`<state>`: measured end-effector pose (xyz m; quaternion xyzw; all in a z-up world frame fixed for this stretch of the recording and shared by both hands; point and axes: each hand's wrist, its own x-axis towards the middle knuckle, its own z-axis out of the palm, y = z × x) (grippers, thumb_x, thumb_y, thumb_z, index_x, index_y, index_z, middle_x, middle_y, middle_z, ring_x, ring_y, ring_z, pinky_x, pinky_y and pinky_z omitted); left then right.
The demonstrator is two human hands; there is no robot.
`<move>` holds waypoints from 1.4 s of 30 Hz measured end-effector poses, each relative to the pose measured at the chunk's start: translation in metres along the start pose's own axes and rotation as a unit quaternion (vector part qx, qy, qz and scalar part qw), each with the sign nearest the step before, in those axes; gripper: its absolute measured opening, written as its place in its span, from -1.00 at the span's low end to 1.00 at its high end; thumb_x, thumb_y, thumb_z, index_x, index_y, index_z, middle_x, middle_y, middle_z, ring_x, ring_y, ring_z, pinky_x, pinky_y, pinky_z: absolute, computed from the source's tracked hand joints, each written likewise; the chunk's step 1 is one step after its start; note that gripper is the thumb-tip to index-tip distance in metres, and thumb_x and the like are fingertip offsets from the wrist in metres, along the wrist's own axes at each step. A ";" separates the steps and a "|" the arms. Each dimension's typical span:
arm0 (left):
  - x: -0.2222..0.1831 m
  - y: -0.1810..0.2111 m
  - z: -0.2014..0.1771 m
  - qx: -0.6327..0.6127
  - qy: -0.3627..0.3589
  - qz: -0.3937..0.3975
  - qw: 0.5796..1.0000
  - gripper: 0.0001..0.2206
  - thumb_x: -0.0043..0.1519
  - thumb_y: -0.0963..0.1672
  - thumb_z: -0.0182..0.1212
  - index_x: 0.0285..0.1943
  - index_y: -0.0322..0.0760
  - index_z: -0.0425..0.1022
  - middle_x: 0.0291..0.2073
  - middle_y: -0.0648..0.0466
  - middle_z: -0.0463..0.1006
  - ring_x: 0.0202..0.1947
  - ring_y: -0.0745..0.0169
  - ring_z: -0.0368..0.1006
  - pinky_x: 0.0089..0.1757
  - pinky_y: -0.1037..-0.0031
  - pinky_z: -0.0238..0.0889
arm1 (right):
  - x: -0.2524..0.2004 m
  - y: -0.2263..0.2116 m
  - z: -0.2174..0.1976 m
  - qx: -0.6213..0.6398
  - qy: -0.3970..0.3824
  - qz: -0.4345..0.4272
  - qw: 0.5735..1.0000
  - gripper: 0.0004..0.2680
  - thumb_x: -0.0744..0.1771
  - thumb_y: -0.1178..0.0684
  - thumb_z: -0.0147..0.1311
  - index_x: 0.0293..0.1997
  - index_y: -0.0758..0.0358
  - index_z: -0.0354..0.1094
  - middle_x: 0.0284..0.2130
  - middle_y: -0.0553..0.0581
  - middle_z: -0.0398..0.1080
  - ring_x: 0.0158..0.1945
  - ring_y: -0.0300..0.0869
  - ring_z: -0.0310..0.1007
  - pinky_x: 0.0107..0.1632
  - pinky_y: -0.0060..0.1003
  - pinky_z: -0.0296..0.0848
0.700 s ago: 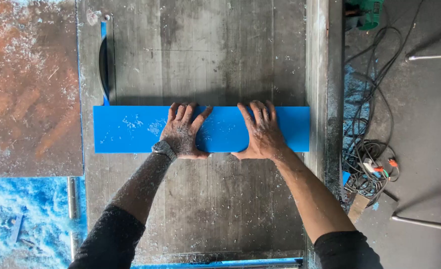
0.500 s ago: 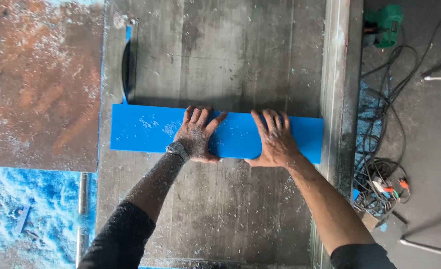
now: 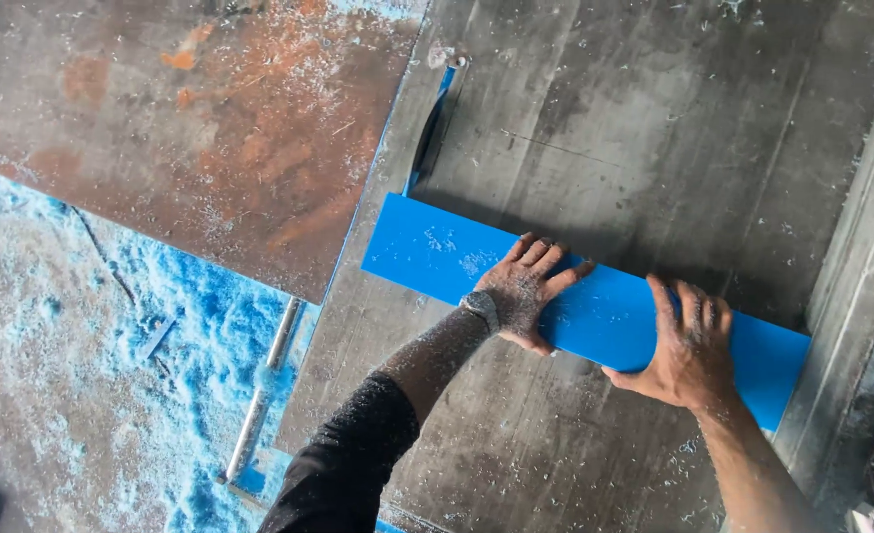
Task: Cutting blue plastic panels into specific sizes using a table saw and a measuring ruler.
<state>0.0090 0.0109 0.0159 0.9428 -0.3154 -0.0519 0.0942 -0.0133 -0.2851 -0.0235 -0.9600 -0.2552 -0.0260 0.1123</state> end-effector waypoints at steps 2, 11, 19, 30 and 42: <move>0.006 -0.006 0.017 -0.007 0.006 -0.001 1.000 0.27 -0.44 0.33 0.50 0.54 0.04 0.03 0.31 -0.13 0.24 0.34 -0.19 0.19 0.34 -0.12 -0.08 | 0.005 -0.001 -0.006 -0.037 0.018 -0.032 0.999 0.08 -0.13 -0.47 0.33 0.51 0.29 0.04 0.17 0.43 0.19 0.18 0.30 0.24 0.23 0.30 0.15; 0.018 -0.015 0.030 -0.012 0.015 0.003 1.000 0.40 -0.55 0.35 0.65 0.55 0.09 -0.03 0.37 -0.10 0.18 0.37 -0.23 0.13 0.35 -0.18 -0.12 | 0.014 0.008 -0.005 -0.064 0.022 -0.047 0.997 0.04 -0.06 -0.56 0.29 0.49 0.30 0.03 0.18 0.42 0.21 0.15 0.24 0.26 0.24 0.24 0.16; 0.025 -0.018 0.028 0.000 0.004 0.002 1.000 0.40 -0.52 0.37 0.64 0.56 0.11 -0.06 0.38 -0.10 0.17 0.39 -0.23 0.11 0.36 -0.16 -0.13 | 0.018 0.014 -0.002 -0.061 0.034 -0.059 0.996 0.01 -0.02 -0.57 0.26 0.48 0.32 0.06 0.15 0.43 0.21 0.16 0.24 0.25 0.23 0.26 0.16; 0.030 -0.016 -0.004 -0.003 -0.015 0.005 1.000 0.13 -0.28 0.34 0.32 0.52 0.00 0.06 0.29 -0.16 0.25 0.34 -0.17 0.19 0.32 -0.09 -0.07 | 0.026 0.020 0.002 0.043 -0.001 0.005 0.999 0.13 -0.18 -0.33 0.43 0.55 0.20 -0.04 0.17 0.44 0.11 0.26 0.37 0.13 0.26 0.38 -0.02; 0.042 -0.022 0.000 0.003 -0.010 0.002 1.000 0.17 -0.32 0.35 0.37 0.53 0.01 0.08 0.29 -0.15 0.28 0.35 -0.17 0.19 0.34 -0.10 -0.11 | 0.036 0.028 -0.001 0.042 -0.018 0.010 0.999 0.12 -0.16 -0.33 0.45 0.56 0.20 -0.05 0.17 0.47 0.12 0.25 0.41 0.15 0.25 0.41 -0.02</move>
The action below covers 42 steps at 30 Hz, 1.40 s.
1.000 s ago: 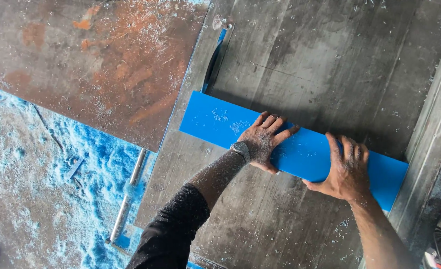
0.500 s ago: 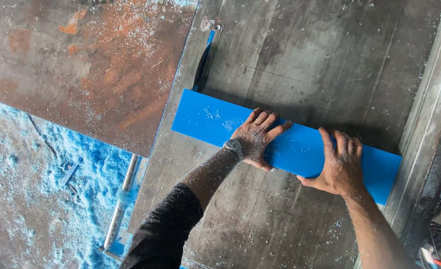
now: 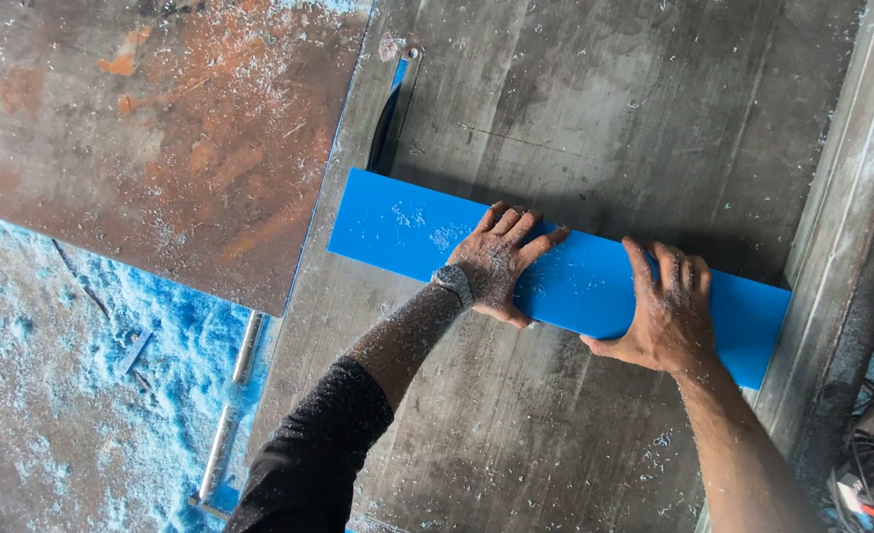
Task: Cutting blue plastic panels into specific sizes using a table saw and a measuring ruler.
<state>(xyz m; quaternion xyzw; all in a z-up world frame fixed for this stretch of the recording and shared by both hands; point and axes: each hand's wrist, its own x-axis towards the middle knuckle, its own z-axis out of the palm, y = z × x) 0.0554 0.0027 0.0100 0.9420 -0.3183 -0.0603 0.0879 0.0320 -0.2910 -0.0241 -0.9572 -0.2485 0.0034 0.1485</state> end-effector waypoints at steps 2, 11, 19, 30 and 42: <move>0.001 0.000 -0.001 -0.003 -0.003 -0.001 1.000 0.17 -0.31 0.36 0.36 0.53 0.01 0.08 0.30 -0.15 0.27 0.35 -0.16 0.18 0.34 -0.10 -0.11 | 0.000 0.003 0.004 -0.006 0.001 -0.001 1.000 0.12 -0.16 -0.34 0.45 0.56 0.19 -0.06 0.17 0.46 0.12 0.25 0.40 0.14 0.25 0.40 -0.02; 0.011 -0.005 -0.003 0.004 -0.018 -0.001 1.000 0.19 -0.29 0.36 0.37 0.56 0.02 0.02 0.32 -0.13 0.23 0.36 -0.13 0.15 0.35 -0.07 -0.15 | 0.007 0.012 0.004 -0.012 0.000 0.001 1.000 0.11 -0.16 -0.38 0.43 0.53 0.18 -0.04 0.17 0.44 0.10 0.26 0.37 0.13 0.26 0.38 -0.01; 0.025 -0.006 -0.004 -0.004 -0.023 0.014 1.000 0.23 -0.38 0.35 0.44 0.56 0.05 0.03 0.30 -0.11 0.25 0.35 -0.09 0.16 0.33 -0.04 -0.13 | 0.017 0.013 -0.012 0.000 -0.005 0.027 1.000 0.08 -0.10 -0.44 0.44 0.54 0.16 -0.03 0.17 0.43 0.12 0.26 0.32 0.13 0.29 0.36 -0.03; 0.044 -0.011 -0.007 0.055 -0.079 -0.033 0.995 0.27 -0.42 0.35 0.43 0.58 0.12 0.00 0.33 -0.07 0.21 0.36 -0.05 0.13 0.34 0.01 -0.22 | 0.031 0.026 -0.015 -0.012 -0.013 -0.001 1.000 0.06 -0.09 -0.43 0.42 0.53 0.16 -0.06 0.19 0.38 0.15 0.28 0.23 0.19 0.34 0.24 0.03; 0.063 -0.024 -0.011 0.039 -0.074 -0.032 0.996 0.27 -0.35 0.34 0.46 0.61 0.09 -0.05 0.36 -0.13 0.17 0.40 -0.10 0.06 0.35 0.00 -0.29 | 0.050 0.039 -0.017 0.004 -0.036 0.015 0.999 0.07 -0.06 -0.48 0.42 0.55 0.14 -0.09 0.21 0.39 0.14 0.29 0.28 0.19 0.34 0.29 -0.02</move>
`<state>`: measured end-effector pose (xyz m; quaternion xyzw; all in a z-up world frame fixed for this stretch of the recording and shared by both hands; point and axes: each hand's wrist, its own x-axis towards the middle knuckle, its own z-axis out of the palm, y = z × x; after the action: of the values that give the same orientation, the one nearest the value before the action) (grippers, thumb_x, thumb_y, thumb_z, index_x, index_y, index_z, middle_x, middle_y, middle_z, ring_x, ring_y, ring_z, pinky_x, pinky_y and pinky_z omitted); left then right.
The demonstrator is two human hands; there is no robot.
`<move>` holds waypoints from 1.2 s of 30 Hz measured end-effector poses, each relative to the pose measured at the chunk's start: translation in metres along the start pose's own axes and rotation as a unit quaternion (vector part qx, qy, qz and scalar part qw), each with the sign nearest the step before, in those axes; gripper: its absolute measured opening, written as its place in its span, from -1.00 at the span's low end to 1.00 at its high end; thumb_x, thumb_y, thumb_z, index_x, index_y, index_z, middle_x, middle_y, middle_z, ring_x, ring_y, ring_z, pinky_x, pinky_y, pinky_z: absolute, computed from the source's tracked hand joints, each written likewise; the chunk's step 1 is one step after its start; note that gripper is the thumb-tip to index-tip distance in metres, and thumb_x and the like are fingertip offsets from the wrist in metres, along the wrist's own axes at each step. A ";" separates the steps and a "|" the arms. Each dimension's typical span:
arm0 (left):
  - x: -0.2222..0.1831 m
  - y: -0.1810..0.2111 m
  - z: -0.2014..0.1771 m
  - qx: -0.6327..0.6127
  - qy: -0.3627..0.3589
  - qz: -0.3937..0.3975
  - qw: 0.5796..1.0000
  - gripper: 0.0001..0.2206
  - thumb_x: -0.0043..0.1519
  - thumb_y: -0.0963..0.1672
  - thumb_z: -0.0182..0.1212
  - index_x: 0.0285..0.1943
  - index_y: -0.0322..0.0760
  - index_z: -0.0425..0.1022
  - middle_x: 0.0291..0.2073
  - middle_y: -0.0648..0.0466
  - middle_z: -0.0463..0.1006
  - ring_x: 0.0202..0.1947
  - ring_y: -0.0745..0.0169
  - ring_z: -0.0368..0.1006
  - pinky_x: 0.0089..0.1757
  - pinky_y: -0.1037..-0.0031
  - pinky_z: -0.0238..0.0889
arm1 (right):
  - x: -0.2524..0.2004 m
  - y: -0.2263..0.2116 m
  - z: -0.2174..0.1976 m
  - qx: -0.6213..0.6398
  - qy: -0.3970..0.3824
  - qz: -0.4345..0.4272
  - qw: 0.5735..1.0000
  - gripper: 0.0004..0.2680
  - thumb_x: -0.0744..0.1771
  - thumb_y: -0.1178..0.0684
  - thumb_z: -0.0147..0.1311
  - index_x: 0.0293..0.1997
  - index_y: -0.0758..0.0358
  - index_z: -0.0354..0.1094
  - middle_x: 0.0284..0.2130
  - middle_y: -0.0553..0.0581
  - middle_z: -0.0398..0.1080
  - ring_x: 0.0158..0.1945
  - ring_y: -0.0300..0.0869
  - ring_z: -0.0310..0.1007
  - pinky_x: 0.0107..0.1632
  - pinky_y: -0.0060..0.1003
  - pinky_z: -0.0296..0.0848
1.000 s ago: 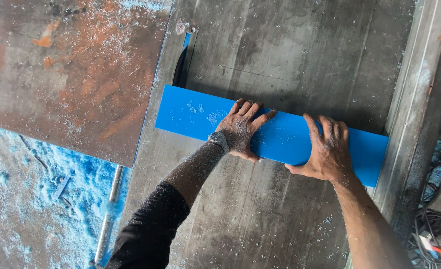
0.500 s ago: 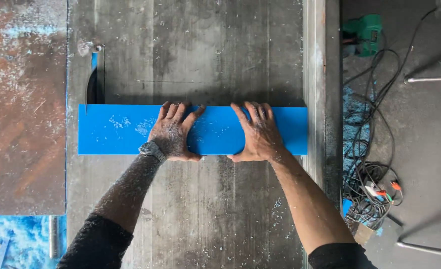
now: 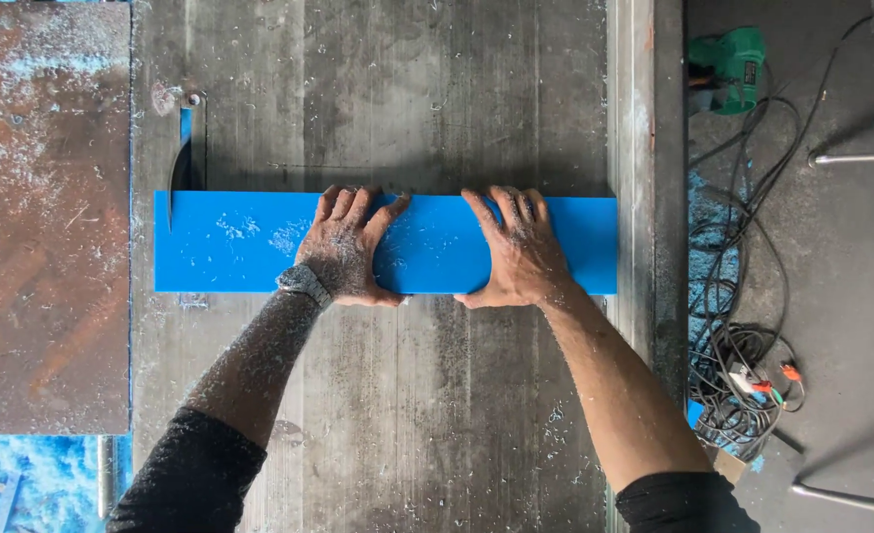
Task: Cutting blue plastic panels into specific sizes using a table saw and a measuring ruler.
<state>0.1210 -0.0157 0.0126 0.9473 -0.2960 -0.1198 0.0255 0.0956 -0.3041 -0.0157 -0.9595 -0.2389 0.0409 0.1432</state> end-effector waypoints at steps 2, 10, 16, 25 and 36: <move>0.003 0.001 -0.004 -0.002 -0.013 -0.007 1.000 0.25 -0.32 0.34 0.44 0.61 0.09 -0.06 0.36 -0.13 0.17 0.41 -0.10 0.06 0.35 0.00 -0.29 | 0.004 0.001 -0.005 0.003 -0.007 0.000 1.000 0.06 -0.05 -0.48 0.42 0.55 0.14 -0.09 0.20 0.40 0.15 0.29 0.29 0.19 0.34 0.30 -0.01; 0.006 -0.015 -0.009 -0.019 0.068 0.007 0.997 0.22 -0.40 0.35 0.43 0.53 0.07 0.07 0.29 -0.09 0.28 0.35 -0.06 0.18 0.33 0.01 -0.12 | 0.020 0.003 -0.006 -0.005 0.031 -0.022 0.999 0.08 -0.10 -0.44 0.42 0.55 0.20 -0.02 0.16 0.45 0.15 0.25 0.35 0.20 0.30 0.35 0.02; 0.018 -0.025 -0.004 -0.038 0.095 0.021 0.995 0.20 -0.40 0.35 0.40 0.50 -0.02 0.11 0.27 -0.16 0.30 0.34 -0.13 0.22 0.32 -0.03 -0.09 | 0.031 0.011 -0.004 -0.001 0.044 -0.024 0.999 0.09 -0.12 -0.42 0.40 0.55 0.22 -0.01 0.14 0.47 0.14 0.27 0.38 0.17 0.30 0.37 0.00; 0.053 -0.043 0.013 0.005 0.098 0.021 0.995 0.38 -0.50 0.40 0.60 0.56 0.10 -0.03 0.36 -0.13 0.20 0.33 -0.28 0.14 0.31 -0.22 -0.16 | 0.055 0.034 0.000 -0.079 0.106 -0.082 0.988 0.02 -0.05 -0.53 0.37 0.47 0.31 0.13 0.12 0.46 0.24 0.09 0.31 0.32 0.22 0.34 0.16; 0.111 -0.077 -0.010 0.011 0.088 0.018 0.996 0.35 -0.44 0.41 0.62 0.54 0.08 -0.03 0.40 -0.17 0.16 0.39 -0.34 0.09 0.33 -0.22 -0.19 | 0.115 0.071 -0.013 -0.088 0.106 -0.092 0.986 0.04 -0.07 -0.53 0.36 0.48 0.36 0.12 0.12 0.51 0.26 0.11 0.35 0.34 0.24 0.31 0.15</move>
<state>0.2548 -0.0157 -0.0101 0.9489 -0.3110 -0.0322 0.0427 0.2310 -0.3129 -0.0256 -0.9412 -0.3125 -0.0956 0.0860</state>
